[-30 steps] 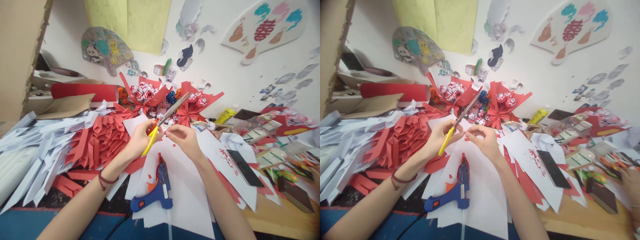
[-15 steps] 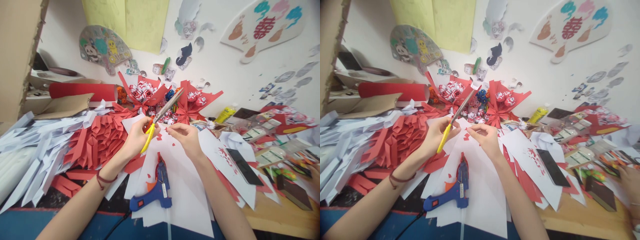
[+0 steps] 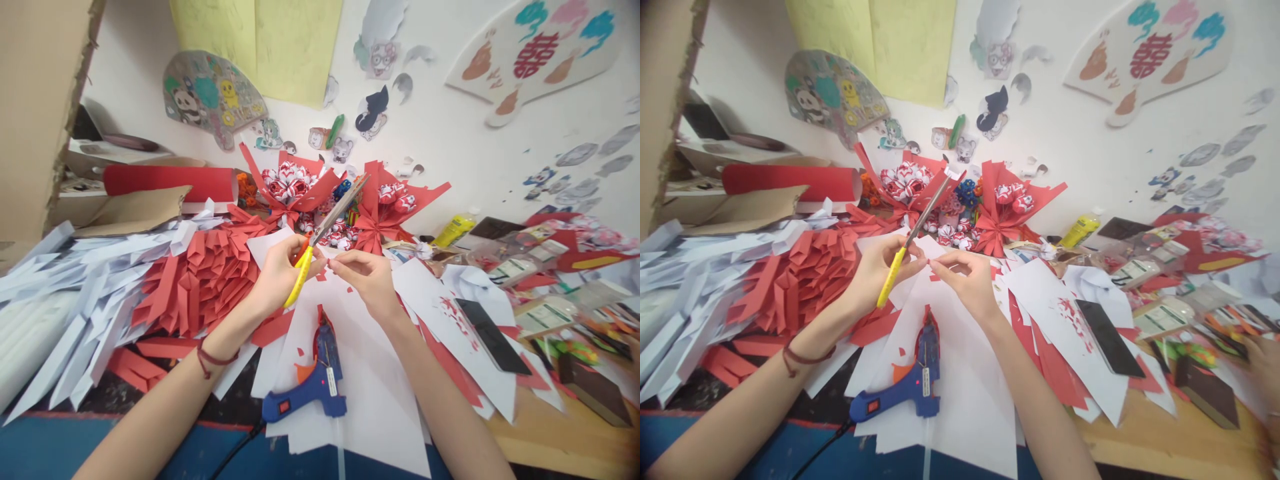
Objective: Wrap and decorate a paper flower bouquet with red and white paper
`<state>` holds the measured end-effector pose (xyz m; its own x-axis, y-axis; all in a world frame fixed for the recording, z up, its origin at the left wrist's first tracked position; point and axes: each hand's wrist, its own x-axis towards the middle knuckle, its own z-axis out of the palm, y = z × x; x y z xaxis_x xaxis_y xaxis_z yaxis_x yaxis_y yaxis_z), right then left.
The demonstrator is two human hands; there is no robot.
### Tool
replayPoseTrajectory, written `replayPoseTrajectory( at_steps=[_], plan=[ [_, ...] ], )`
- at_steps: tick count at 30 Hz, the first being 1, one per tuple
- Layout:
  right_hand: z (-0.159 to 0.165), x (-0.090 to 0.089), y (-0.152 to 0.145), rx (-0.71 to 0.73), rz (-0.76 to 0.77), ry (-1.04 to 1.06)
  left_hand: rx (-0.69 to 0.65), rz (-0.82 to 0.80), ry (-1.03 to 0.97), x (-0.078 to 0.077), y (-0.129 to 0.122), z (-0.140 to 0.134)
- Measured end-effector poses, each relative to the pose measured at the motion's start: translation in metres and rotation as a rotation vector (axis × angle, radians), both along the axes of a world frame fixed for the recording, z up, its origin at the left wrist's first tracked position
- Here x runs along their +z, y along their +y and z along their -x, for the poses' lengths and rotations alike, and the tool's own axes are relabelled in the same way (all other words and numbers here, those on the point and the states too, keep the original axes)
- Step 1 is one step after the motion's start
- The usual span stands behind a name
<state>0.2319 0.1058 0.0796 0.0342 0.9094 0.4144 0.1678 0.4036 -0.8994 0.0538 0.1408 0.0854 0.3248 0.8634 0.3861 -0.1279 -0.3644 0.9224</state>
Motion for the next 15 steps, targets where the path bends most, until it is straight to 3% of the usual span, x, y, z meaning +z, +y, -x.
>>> replayPoseTrajectory(
  at_steps=[8, 15],
  plan=[
    [-0.0052, 0.0063, -0.0012, 0.043, 0.066, -0.079, -0.024, -0.01, 0.091, -0.0002, 0.0019, 0.0024],
    [-0.0046, 0.0072, -0.0018, 0.009, 0.043, -0.013, -0.002, -0.004, -0.003, -0.0022, 0.0041, 0.0012]
  ],
)
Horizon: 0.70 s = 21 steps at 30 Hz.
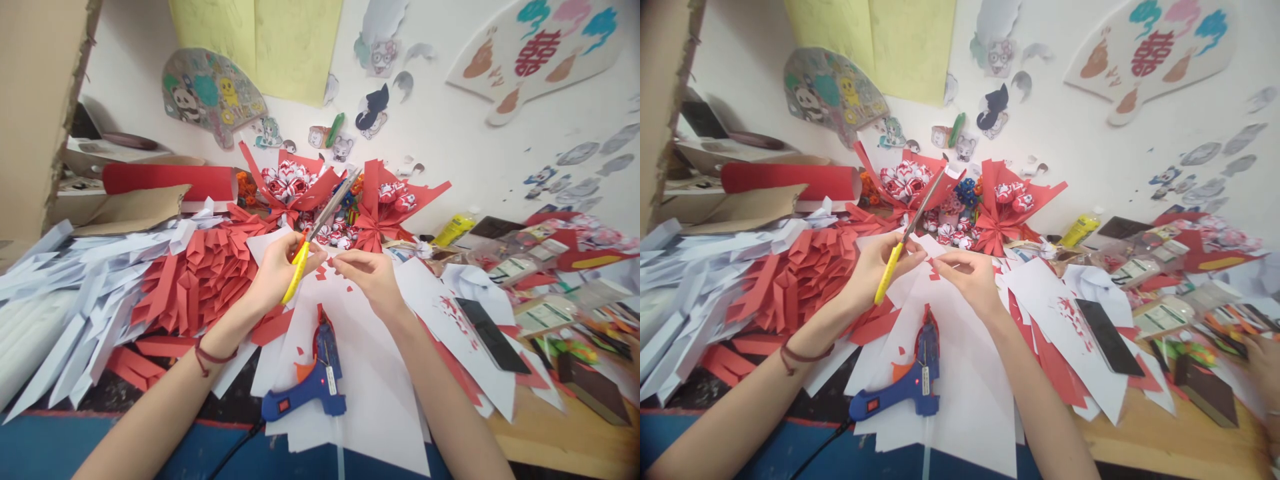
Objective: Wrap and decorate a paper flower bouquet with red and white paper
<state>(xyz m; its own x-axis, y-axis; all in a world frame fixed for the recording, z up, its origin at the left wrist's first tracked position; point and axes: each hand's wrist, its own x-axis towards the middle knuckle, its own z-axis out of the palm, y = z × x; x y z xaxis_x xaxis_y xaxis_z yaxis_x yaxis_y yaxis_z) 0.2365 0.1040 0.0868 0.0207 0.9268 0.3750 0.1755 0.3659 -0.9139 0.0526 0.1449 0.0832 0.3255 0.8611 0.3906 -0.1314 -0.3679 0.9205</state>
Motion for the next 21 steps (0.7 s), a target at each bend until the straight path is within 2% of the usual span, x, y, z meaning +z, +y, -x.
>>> replayPoseTrajectory(
  at_steps=[3, 12, 21],
  plan=[
    [0.0026, 0.0004, -0.0004, -0.006, -0.02, 0.017, -0.051, 0.008, -0.018, 0.0015, -0.0016, -0.0009],
    [0.004, -0.0017, -0.0005, 0.028, -0.016, 0.028, -0.068, 0.028, -0.05, 0.0024, -0.0025, -0.002],
    [0.001, -0.0023, -0.0005, 0.082, 0.028, -0.084, -0.101, 0.079, -0.042, 0.0059, -0.0039, -0.0004]
  ],
)
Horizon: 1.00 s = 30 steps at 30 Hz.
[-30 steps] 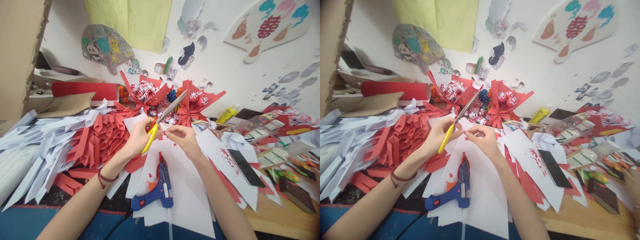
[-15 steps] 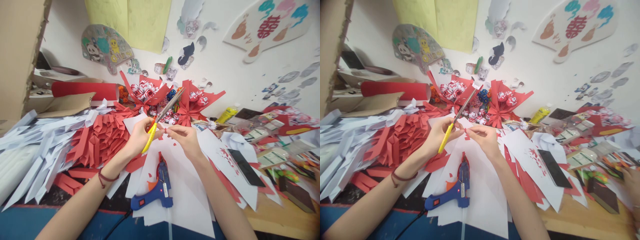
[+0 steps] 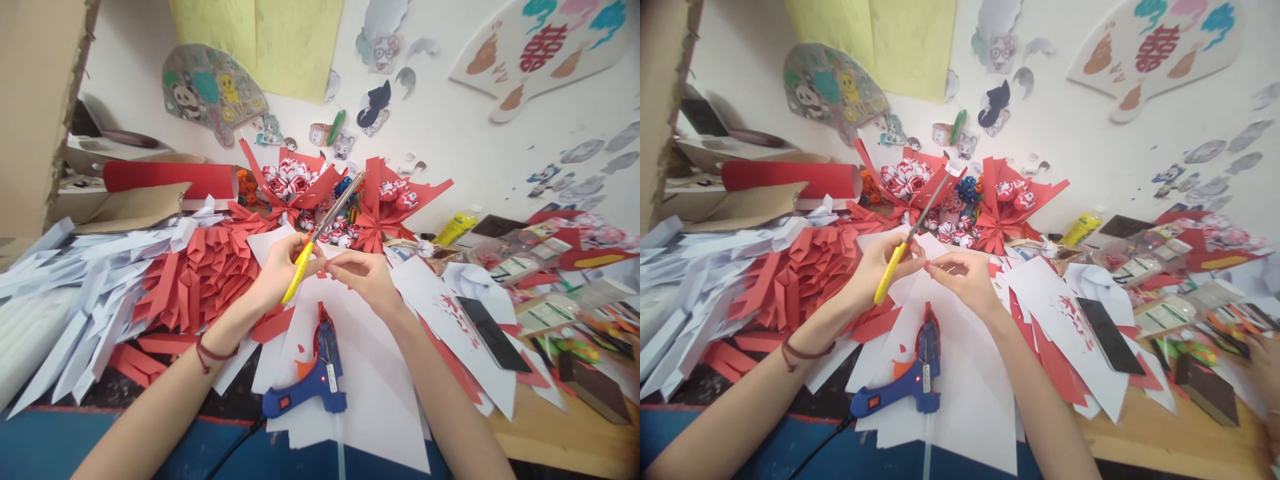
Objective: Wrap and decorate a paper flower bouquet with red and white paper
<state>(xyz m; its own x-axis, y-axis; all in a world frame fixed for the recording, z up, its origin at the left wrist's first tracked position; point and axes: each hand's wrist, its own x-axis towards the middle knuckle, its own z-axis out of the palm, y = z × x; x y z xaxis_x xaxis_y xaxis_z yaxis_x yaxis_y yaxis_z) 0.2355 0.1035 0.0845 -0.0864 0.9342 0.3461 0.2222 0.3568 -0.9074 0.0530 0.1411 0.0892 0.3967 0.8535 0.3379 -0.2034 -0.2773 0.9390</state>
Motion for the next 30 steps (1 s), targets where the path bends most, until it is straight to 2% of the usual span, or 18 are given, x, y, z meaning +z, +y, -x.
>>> replayPoseTrajectory(
  at_steps=[11, 18, 22, 30],
  plan=[
    [-0.0018, 0.0022, -0.0006, -0.004, 0.005, -0.012, -0.007, -0.017, 0.068, 0.005, -0.0034, 0.0024],
    [-0.0018, 0.0, 0.0005, 0.002, -0.006, 0.019, 0.031, -0.046, 0.071, -0.0009, 0.0003, 0.0012],
    [-0.0005, -0.0001, 0.0002, -0.102, -0.113, 0.161, 0.137, -0.078, 0.09, -0.0006, 0.0031, 0.0001],
    [0.0052, 0.0051, -0.0036, -0.296, -0.343, 0.356, 0.028, -0.24, 0.25, -0.0033, -0.0065, -0.0043]
  ],
)
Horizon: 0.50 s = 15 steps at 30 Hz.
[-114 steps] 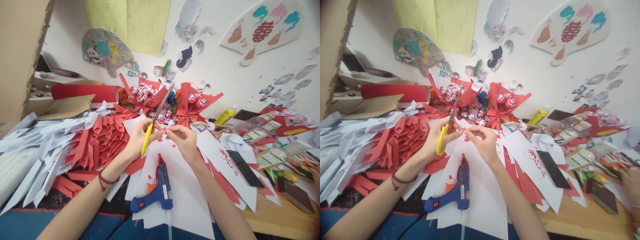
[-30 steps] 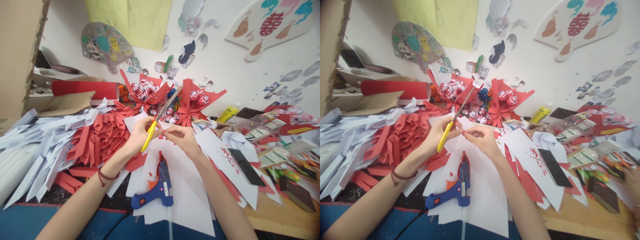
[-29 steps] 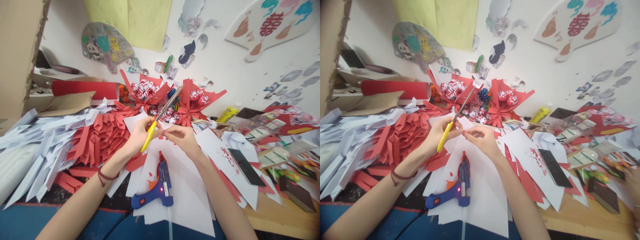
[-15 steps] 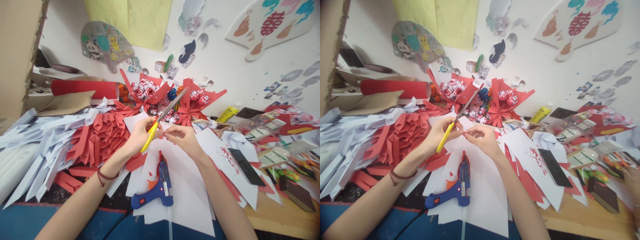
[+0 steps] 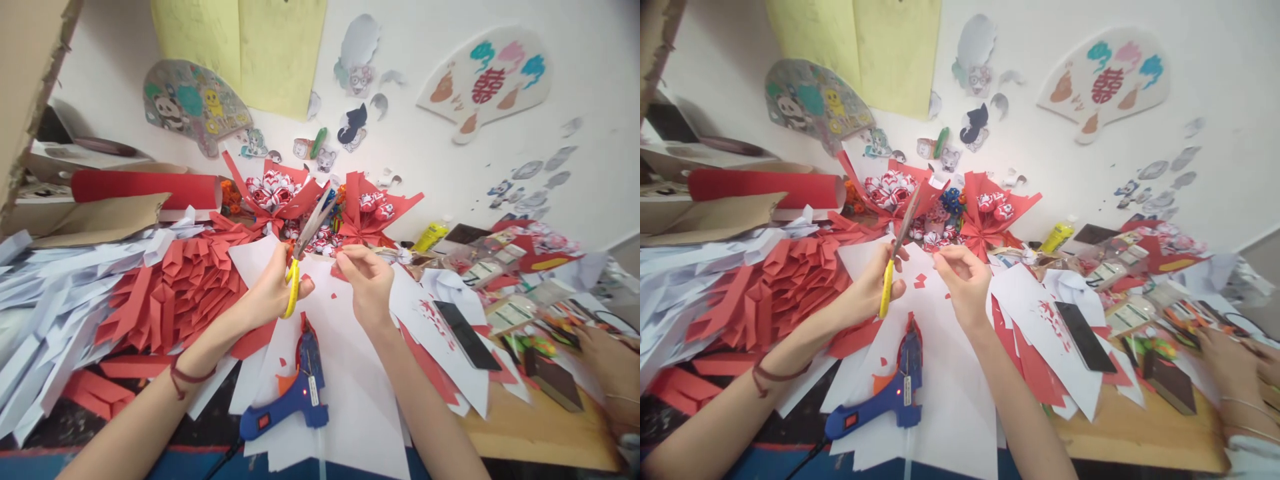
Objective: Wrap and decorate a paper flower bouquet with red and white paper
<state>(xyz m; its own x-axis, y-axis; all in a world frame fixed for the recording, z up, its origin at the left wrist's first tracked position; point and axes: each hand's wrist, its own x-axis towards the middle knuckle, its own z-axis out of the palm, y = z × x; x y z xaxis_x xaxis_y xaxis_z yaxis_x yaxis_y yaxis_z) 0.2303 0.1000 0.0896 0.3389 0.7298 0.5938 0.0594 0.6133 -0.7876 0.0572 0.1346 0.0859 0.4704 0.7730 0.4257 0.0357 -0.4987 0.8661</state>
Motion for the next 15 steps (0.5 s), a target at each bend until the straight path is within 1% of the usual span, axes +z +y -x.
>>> replayPoseTrajectory(
  at_steps=[3, 6, 9, 12, 15],
  plan=[
    [0.004, 0.003, -0.003, -0.049, -0.036, 0.029, -0.012, -0.024, 0.059, -0.003, -0.002, 0.0],
    [0.007, 0.005, -0.006, -0.063, -0.044, 0.052, -0.023, -0.059, 0.054, -0.005, -0.001, 0.0],
    [0.01, 0.004, -0.008, -0.035, -0.021, 0.051, 0.018, -0.044, -0.044, -0.003, -0.001, 0.0],
    [0.012, 0.001, -0.009, 0.006, 0.045, -0.007, 0.085, -0.01, -0.188, 0.003, -0.004, -0.001],
    [0.015, -0.002, -0.009, 0.08, 0.099, -0.057, 0.125, -0.018, -0.254, 0.01, -0.008, -0.001]
  ],
)
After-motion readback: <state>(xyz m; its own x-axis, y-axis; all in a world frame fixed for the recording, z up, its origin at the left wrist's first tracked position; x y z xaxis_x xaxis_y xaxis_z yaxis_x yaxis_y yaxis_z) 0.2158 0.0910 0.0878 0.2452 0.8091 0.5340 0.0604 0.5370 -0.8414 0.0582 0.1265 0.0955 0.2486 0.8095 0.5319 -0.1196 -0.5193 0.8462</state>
